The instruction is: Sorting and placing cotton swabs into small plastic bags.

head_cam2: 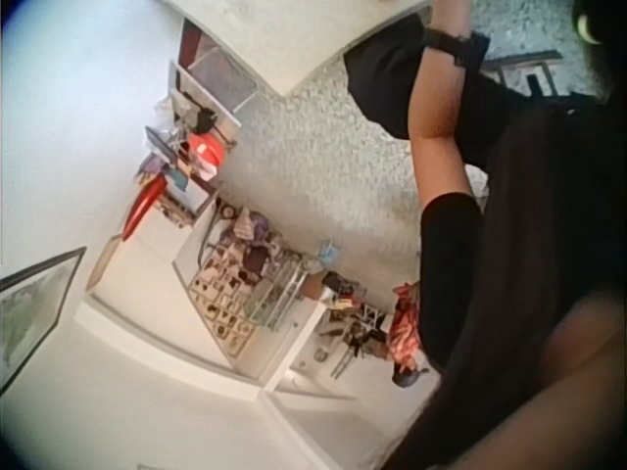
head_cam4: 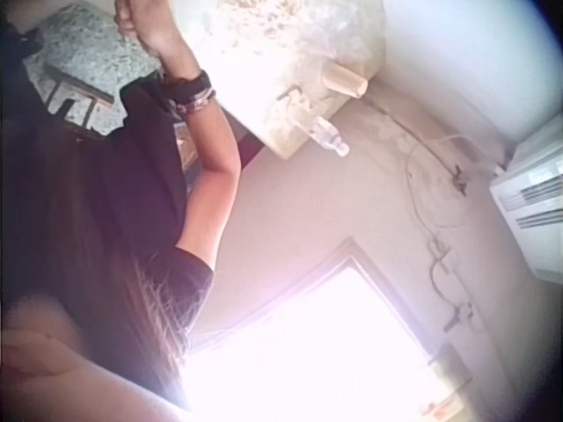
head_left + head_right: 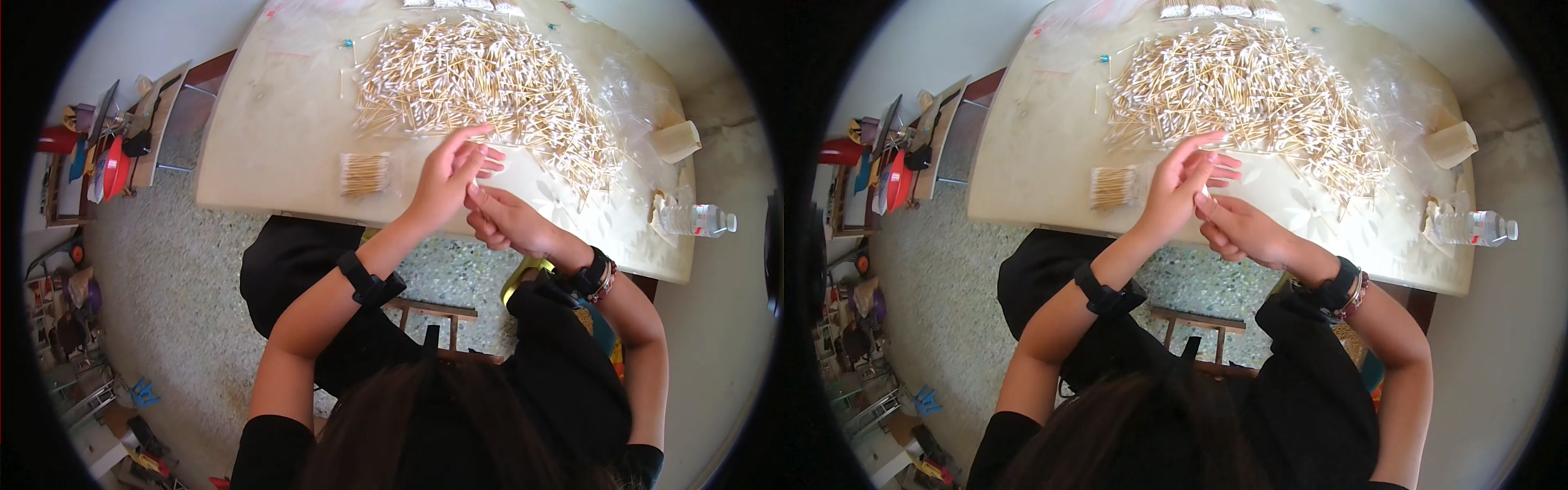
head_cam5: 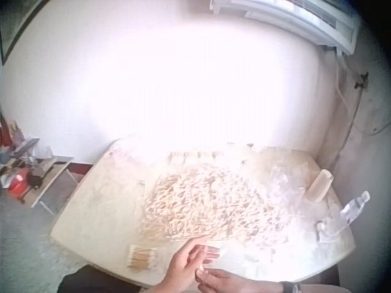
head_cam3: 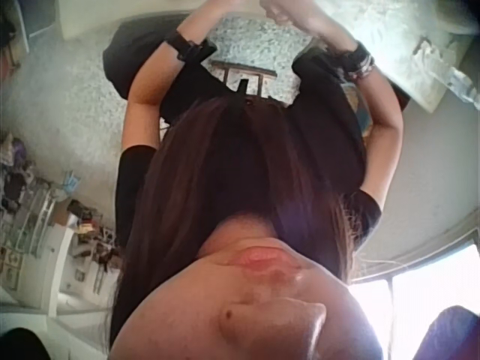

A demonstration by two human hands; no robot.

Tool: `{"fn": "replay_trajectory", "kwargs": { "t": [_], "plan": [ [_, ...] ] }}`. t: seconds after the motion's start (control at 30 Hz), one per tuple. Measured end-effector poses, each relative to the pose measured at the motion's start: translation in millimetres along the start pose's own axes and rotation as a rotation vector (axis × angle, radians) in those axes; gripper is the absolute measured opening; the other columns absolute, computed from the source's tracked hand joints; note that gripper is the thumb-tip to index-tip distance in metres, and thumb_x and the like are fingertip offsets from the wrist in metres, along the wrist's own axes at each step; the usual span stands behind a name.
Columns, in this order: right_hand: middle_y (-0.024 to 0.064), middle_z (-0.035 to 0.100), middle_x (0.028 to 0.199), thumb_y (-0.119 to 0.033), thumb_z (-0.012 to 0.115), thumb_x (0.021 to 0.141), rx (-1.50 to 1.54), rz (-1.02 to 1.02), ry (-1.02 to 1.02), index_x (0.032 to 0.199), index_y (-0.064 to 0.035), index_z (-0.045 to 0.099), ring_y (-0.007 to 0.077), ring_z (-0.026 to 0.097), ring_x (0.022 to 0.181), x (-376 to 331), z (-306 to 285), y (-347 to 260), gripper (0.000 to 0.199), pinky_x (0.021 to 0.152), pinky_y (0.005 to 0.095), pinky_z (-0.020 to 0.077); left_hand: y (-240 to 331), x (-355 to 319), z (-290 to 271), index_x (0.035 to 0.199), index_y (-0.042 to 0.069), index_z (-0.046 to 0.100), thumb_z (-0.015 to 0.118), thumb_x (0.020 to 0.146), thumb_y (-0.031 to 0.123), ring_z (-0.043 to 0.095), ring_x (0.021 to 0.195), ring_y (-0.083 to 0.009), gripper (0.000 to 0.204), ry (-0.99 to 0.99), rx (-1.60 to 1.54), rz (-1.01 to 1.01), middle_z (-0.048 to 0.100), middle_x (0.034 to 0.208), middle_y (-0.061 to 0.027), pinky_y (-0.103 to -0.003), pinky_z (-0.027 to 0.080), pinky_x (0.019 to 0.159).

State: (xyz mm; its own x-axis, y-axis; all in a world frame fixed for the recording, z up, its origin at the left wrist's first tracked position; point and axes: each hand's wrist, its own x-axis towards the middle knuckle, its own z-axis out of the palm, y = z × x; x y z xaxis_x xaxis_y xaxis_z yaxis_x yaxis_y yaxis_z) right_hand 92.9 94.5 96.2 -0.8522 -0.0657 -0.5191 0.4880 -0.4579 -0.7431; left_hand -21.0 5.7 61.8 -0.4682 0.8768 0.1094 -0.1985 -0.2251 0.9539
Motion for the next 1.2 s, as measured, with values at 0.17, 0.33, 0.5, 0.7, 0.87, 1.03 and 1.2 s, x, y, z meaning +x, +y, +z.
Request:
{"fn": "replay_trajectory", "kwargs": {
  "t": [0.17, 0.33, 0.5, 0.7, 0.87, 1.03, 1.2],
  "plan": [
    [-0.0073, 0.030, 0.055, -0.022, 0.054, 0.091, -0.143, 0.156, -0.153, 0.071, -0.0146, 0.038, 0.0019, 0.023, 0.042, -9, -20, 12, 0.027, 0.038, 0.0198, 0.0160, -4, -8, 7, 0.122, 0.002, 0.046, 0.029, 0.098, 0.015, 0.060, 0.096, -0.0214, 0.032, -0.241, 0.053, -0.153, 0.062, 0.102, -0.0150, -0.031, 0.047, 0.081],
    [0.0038, 0.052, 0.072, -0.014, 0.057, 0.085, -0.522, 0.067, -0.071, 0.081, -0.0052, 0.052, 0.0138, 0.050, 0.062, -9, -14, 16, 0.011, 0.053, 0.0278, 0.0396, 0, -21, 16, 0.125, 0.007, 0.045, 0.031, 0.098, 0.018, 0.060, 0.092, -0.0239, 0.032, -0.340, 0.411, -0.140, 0.061, 0.101, -0.0168, -0.034, 0.045, 0.083],
    [0.0122, 0.060, 0.093, -0.009, 0.058, 0.081, -0.988, -0.329, -0.007, 0.103, -0.0003, 0.057, 0.0233, 0.058, 0.084, -4, -25, 29, 0.024, 0.072, 0.0337, 0.0474, -3, -27, 29, 0.129, 0.007, 0.041, 0.035, 0.097, 0.024, 0.056, 0.100, -0.0341, 0.037, -0.310, 0.531, 0.007, 0.059, 0.105, -0.0195, -0.039, 0.045, 0.085],
    [0.0193, 0.059, 0.094, -0.008, 0.059, 0.077, -1.076, -0.515, 0.226, 0.099, -0.0004, 0.056, 0.0314, 0.058, 0.086, 6, -46, 34, 0.023, 0.075, 0.0359, 0.0471, -23, -26, 29, 0.118, 0.000, 0.052, 0.050, 0.089, 0.006, 0.058, 0.101, -0.0310, 0.030, -0.040, 0.807, 0.487, 0.060, 0.108, -0.0156, -0.036, 0.047, 0.085],
    [0.0144, 0.060, 0.068, -0.009, 0.062, 0.075, -1.042, -0.222, 0.397, 0.112, -0.0077, 0.046, 0.0314, 0.061, 0.064, -3, -48, 4, 0.040, 0.060, 0.0367, 0.0470, -21, -22, 18, 0.101, -0.001, 0.062, 0.061, 0.080, 0.000, 0.062, 0.085, -0.0262, 0.021, -0.056, 0.755, 0.428, 0.063, 0.100, -0.0116, -0.031, 0.051, 0.073],
    [0.0141, 0.059, 0.062, -0.006, 0.060, 0.073, -1.075, -0.344, 0.351, 0.122, -0.0101, 0.040, 0.0336, 0.061, 0.062, 1, -48, 4, 0.053, 0.057, 0.0400, 0.0461, -29, -14, 11, 0.094, -0.001, 0.064, 0.064, 0.078, 0.001, 0.063, 0.077, -0.0245, 0.016, -0.124, 0.639, 0.320, 0.064, 0.091, -0.0106, -0.030, 0.050, 0.068],
    [0.0210, 0.054, 0.114, -0.005, 0.057, 0.076, -1.418, -0.546, 0.396, 0.133, -0.0086, 0.035, 0.0348, 0.053, 0.106, -7, -59, 9, 0.062, 0.086, 0.0412, 0.0441, -46, -5, -1, 0.088, -0.003, 0.066, 0.066, 0.077, 0.002, 0.064, 0.072, -0.0204, 0.011, 0.048, 0.629, 0.175, 0.066, 0.084, -0.0121, -0.028, 0.050, 0.065]
  ]
}}
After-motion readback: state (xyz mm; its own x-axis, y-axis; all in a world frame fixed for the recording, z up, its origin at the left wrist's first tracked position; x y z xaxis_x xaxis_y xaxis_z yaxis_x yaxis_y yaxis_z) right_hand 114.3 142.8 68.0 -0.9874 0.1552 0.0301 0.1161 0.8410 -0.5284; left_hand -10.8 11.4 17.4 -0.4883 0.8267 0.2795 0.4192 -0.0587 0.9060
